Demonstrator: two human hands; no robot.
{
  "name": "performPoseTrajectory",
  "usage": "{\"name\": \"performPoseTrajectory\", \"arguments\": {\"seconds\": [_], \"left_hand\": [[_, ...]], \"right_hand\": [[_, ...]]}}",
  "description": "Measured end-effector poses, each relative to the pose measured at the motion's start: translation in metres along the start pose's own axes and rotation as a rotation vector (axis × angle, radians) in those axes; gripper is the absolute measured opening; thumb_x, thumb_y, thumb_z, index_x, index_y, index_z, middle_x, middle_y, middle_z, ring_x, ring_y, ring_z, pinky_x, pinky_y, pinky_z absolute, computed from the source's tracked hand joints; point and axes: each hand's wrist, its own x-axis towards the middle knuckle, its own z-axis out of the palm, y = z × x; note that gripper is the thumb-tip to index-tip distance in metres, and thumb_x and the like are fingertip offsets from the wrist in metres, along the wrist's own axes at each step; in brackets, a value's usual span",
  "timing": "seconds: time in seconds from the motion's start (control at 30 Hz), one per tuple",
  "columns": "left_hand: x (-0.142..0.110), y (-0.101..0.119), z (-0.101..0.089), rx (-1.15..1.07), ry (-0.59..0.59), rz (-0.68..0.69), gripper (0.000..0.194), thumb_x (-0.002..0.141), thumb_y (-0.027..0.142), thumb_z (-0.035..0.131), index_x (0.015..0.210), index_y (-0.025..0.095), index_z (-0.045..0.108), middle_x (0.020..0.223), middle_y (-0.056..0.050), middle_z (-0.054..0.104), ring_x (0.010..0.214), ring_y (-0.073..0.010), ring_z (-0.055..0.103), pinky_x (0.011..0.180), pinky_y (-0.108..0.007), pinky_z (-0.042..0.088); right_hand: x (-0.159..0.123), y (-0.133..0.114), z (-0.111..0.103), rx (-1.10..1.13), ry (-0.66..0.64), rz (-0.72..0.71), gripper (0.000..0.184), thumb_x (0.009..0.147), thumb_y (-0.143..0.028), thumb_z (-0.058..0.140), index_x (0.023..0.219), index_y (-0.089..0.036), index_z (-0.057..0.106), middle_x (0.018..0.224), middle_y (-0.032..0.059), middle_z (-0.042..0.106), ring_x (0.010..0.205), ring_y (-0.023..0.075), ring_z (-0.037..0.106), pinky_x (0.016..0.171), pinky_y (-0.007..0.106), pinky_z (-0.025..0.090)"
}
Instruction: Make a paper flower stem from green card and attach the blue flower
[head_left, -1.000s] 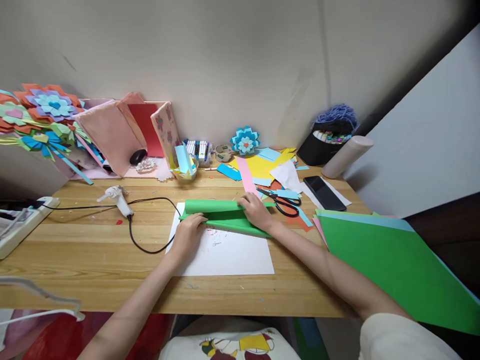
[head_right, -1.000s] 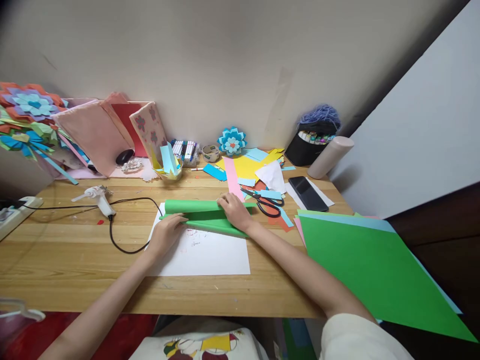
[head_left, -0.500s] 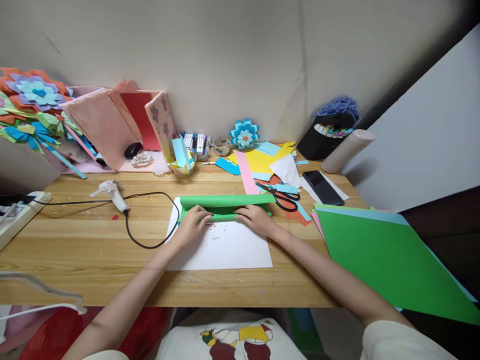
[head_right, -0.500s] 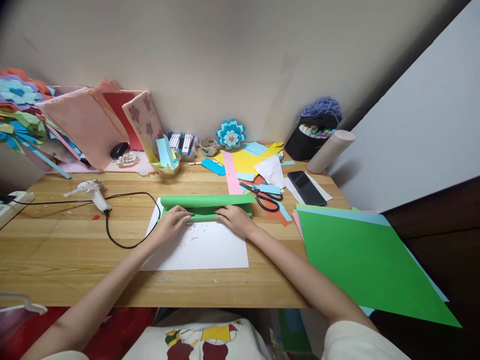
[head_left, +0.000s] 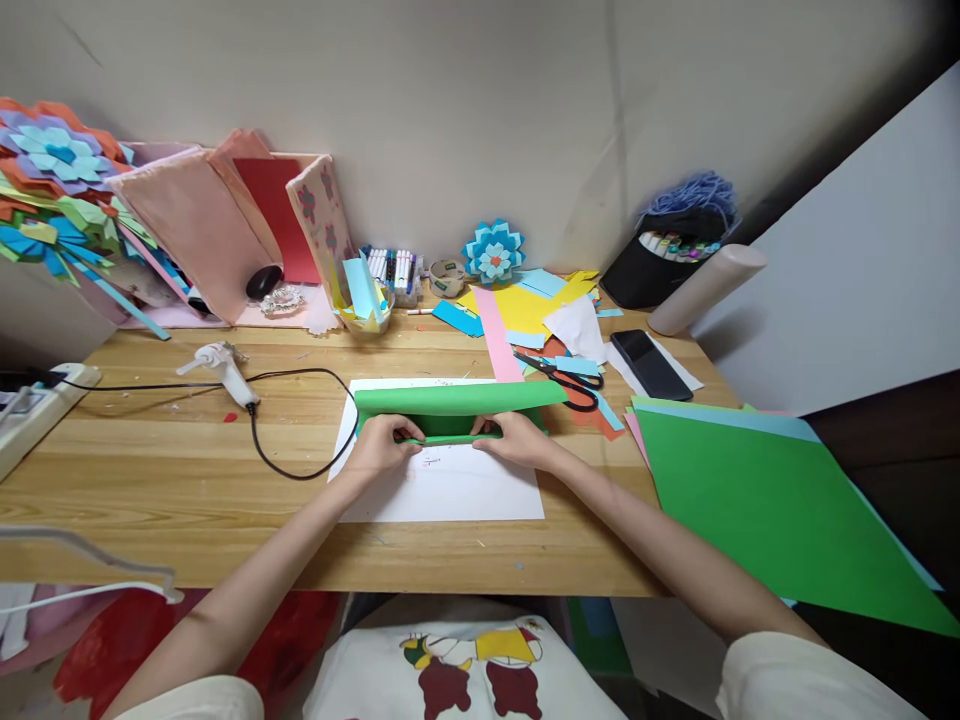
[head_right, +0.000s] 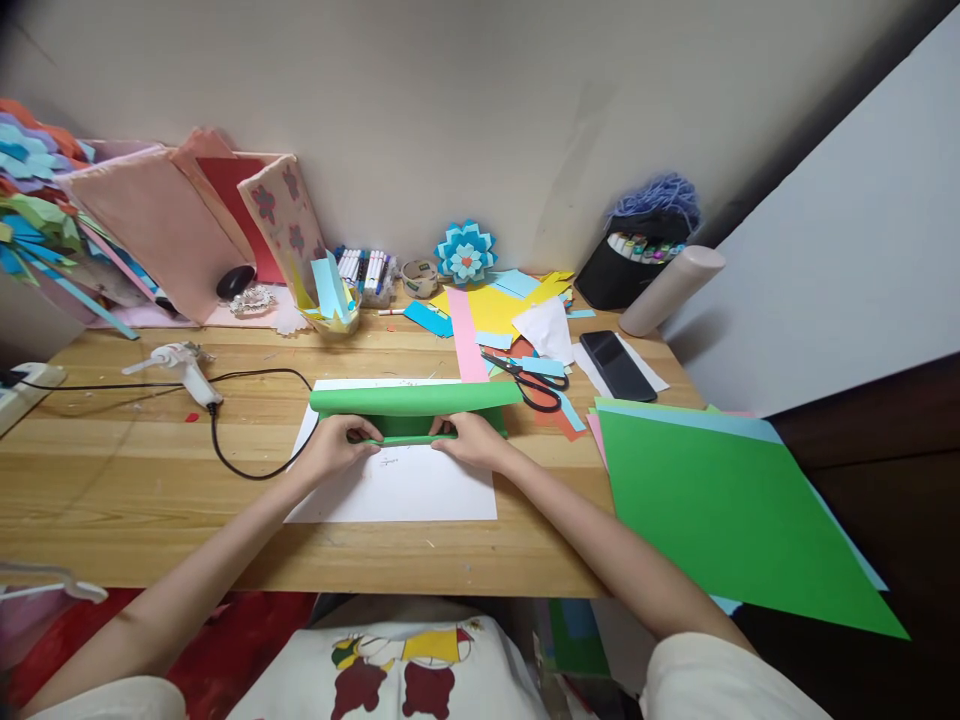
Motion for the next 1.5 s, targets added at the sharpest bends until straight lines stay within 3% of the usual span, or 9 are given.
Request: {"name": "performPoseTrajectory", "arguments": {"seconds": [0.07,0.17,0.33,0.53,0.77,1.0,1.1,1.27,1.5], "left_hand": [[-0.001,0.001,0.001,-0.016,0.021,-0.012,0.008,0.062,0.019,0.065,0.07,0.018,0.067,0.07,-0.001,0.067,0.066,-0.0146,0.059,0.065,-0.024,0.045],[-0.003,0.001,0.002,-0.064,0.065,-0.013,0.027,0.06,0.024,0.068,0.086,0.016,0.065,0.078,-0.003,0.067,0.07,-0.0154,0.06,0.067,-0.025,0.046],[-0.004,0.002,0.004,-0.021,-0.026,0.056,0.02,0.075,0.03,0.053,0.078,0.015,0.066,0.078,-0.005,0.069,0.072,-0.0167,0.061,0.065,-0.025,0.044],[-0.012,0.005,0.007,0.016,-0.003,0.099,0.011,0.072,0.024,0.058,0.075,0.016,0.066,0.076,-0.004,0.069,0.071,-0.0159,0.061,0.064,-0.024,0.044],[-0.022,0.011,0.011,0.306,0.046,0.164,0.017,0.076,0.017,0.052,0.086,0.019,0.066,0.087,-0.005,0.069,0.079,-0.0203,0.062,0.069,-0.029,0.045],[-0.021,0.007,0.016,0.465,-0.053,0.198,0.023,0.08,0.018,0.043,0.096,0.012,0.06,0.091,-0.012,0.065,0.085,-0.026,0.059,0.074,-0.036,0.045],[-0.015,0.004,0.015,0.441,-0.107,0.246,0.022,0.078,0.013,0.042,0.092,0.013,0.058,0.091,-0.011,0.064,0.084,-0.0241,0.059,0.073,-0.033,0.045],[-0.006,0.009,0.007,0.387,-0.067,0.229,0.019,0.075,0.014,0.045,0.085,0.018,0.061,0.086,-0.006,0.065,0.078,-0.0205,0.059,0.065,-0.028,0.043],[-0.01,0.011,0.005,0.348,-0.041,0.149,0.022,0.075,0.018,0.047,0.079,0.024,0.068,0.081,-0.002,0.068,0.073,-0.0203,0.06,0.06,-0.026,0.04]], "right_hand": [[-0.001,-0.002,0.001,0.024,-0.013,-0.002,0.012,0.071,-0.027,0.061,0.079,-0.018,0.062,0.081,0.0025,0.065,0.077,0.016,0.058,0.068,0.025,0.041],[-0.001,-0.004,0.002,0.048,-0.017,-0.006,0.015,0.076,-0.029,0.055,0.079,-0.017,0.063,0.077,0.0018,0.064,0.072,0.0144,0.057,0.065,0.024,0.04],[0.0,-0.004,0.004,0.029,-0.047,0.024,0.018,0.075,-0.029,0.056,0.085,-0.019,0.066,0.08,0.0018,0.066,0.075,0.0152,0.057,0.068,0.025,0.041],[0.0,-0.004,0.008,0.063,-0.087,0.03,0.009,0.068,-0.023,0.062,0.075,-0.018,0.064,0.082,0.0014,0.067,0.081,0.0161,0.058,0.074,0.025,0.041],[0.001,-0.006,0.01,0.027,-0.101,0.079,0.007,0.066,-0.022,0.061,0.071,-0.018,0.063,0.074,0.0005,0.065,0.071,0.0145,0.057,0.064,0.023,0.042],[0.004,-0.007,0.015,-0.105,-0.173,0.117,0.013,0.074,-0.026,0.053,0.08,-0.021,0.063,0.08,0.0012,0.066,0.073,0.0154,0.058,0.065,0.023,0.042],[0.006,-0.009,0.013,-0.195,-0.214,0.081,0.013,0.075,-0.023,0.051,0.083,-0.021,0.061,0.084,0.0028,0.065,0.075,0.0163,0.058,0.066,0.024,0.042],[0.01,-0.01,0.009,-0.288,-0.162,-0.074,0.014,0.074,-0.014,0.046,0.08,-0.018,0.059,0.085,0.0049,0.061,0.081,0.0185,0.054,0.077,0.03,0.041],[0.008,0.009,0.019,-0.188,-0.074,-0.009,0.012,0.078,-0.022,0.047,0.081,-0.023,0.058,0.084,0.002,0.06,0.089,0.0193,0.053,0.08,0.031,0.043]]}}
